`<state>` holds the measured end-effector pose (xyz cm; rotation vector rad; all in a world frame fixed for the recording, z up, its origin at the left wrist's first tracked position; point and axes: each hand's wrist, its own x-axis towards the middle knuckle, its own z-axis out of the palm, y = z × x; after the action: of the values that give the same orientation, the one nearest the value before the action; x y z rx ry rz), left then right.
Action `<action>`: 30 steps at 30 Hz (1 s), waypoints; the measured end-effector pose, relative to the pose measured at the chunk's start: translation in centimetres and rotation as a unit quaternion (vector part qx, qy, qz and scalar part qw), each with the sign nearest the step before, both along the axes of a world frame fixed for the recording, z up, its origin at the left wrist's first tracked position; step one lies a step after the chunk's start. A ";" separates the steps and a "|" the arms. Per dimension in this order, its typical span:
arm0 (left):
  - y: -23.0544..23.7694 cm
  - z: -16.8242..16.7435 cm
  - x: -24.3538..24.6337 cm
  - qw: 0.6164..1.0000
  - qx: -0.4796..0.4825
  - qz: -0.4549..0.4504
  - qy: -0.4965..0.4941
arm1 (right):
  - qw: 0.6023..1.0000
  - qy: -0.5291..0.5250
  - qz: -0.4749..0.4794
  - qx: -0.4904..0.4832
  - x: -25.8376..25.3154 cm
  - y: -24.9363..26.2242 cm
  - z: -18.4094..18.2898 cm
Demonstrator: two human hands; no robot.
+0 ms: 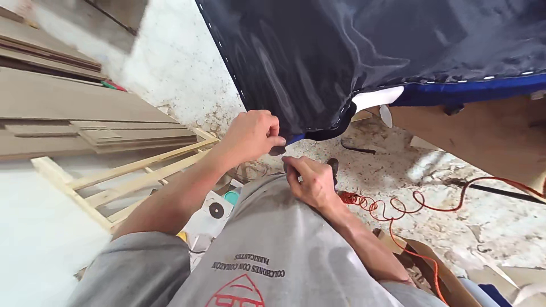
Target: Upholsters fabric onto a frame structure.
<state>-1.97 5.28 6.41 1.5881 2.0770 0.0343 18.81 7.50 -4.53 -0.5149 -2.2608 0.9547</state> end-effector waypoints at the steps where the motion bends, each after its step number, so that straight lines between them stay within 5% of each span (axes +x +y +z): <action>1: 0.0 0.1 0.0 1.000 -0.005 -0.005 0.003 | 1.000 0.000 0.009 0.005 0.0 -0.1 -0.1; 8: -1.4 -0.4 0.9 0.953 0.101 -0.212 0.190 | 0.999 0.008 -0.044 -0.010 -0.2 0.2 0.5; 12: -3.4 -1.6 1.5 0.936 0.205 -0.188 0.215 | 0.985 -0.012 -0.081 -0.153 -0.8 1.2 1.2; 17: -5.8 -5.0 2.7 0.909 0.336 -0.112 0.221 | 0.979 -0.026 -0.095 -0.176 -1.3 1.6 1.2; 22: -6.5 -7.1 4.2 0.902 0.381 -0.019 0.200 | 0.861 0.028 -0.027 -0.507 -1.8 1.5 2.1; 30: -6.5 -7.7 4.1 0.889 0.430 0.025 0.155 | 0.753 0.075 -0.099 -0.646 -5.1 1.0 4.0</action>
<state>2.14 -1.21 -1.25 2.1282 2.5285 0.8882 13.72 8.49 -0.55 -1.1287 -1.0267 2.2532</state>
